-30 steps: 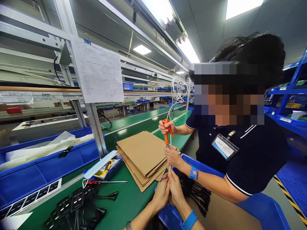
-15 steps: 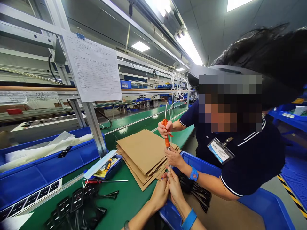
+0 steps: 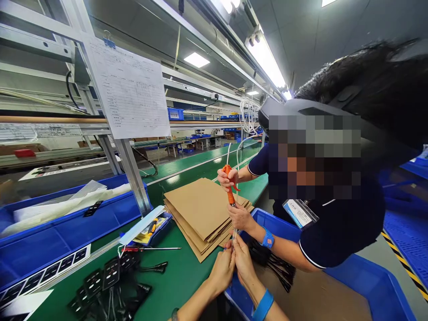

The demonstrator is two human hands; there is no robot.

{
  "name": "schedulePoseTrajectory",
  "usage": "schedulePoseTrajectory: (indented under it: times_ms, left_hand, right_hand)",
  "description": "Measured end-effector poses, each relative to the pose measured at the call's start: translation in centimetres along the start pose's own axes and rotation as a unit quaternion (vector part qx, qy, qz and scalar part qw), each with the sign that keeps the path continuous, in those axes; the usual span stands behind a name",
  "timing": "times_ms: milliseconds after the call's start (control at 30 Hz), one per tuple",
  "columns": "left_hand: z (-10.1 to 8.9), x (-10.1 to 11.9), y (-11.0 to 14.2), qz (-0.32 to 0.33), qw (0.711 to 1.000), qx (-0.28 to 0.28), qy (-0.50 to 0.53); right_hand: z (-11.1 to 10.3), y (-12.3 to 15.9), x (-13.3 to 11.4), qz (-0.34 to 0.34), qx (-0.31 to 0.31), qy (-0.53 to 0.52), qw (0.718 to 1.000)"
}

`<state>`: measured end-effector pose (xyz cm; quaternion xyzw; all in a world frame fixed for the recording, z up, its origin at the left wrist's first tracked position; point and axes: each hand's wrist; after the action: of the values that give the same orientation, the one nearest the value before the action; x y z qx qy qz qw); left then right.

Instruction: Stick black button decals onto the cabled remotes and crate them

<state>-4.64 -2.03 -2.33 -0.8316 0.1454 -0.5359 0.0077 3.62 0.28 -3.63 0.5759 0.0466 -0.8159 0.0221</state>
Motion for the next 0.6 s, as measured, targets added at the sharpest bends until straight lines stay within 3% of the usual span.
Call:
schedulePoseTrajectory:
  times_ms: [600]
  left_hand:
    - [-0.2,0.17,-0.14,0.009,0.999,-0.011,-0.032]
  right_hand:
    - [-0.17,0.1,0.1,0.003,-0.003,-0.021,1.0]
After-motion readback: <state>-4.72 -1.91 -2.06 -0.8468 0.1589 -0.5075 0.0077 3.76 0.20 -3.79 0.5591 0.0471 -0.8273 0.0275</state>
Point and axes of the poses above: each hand's wrist, its own y-axis away from the middle knuckle, its own z-axis out of the palm, x = y × z, and after that the axes turned 12 degrees about y, right-handed
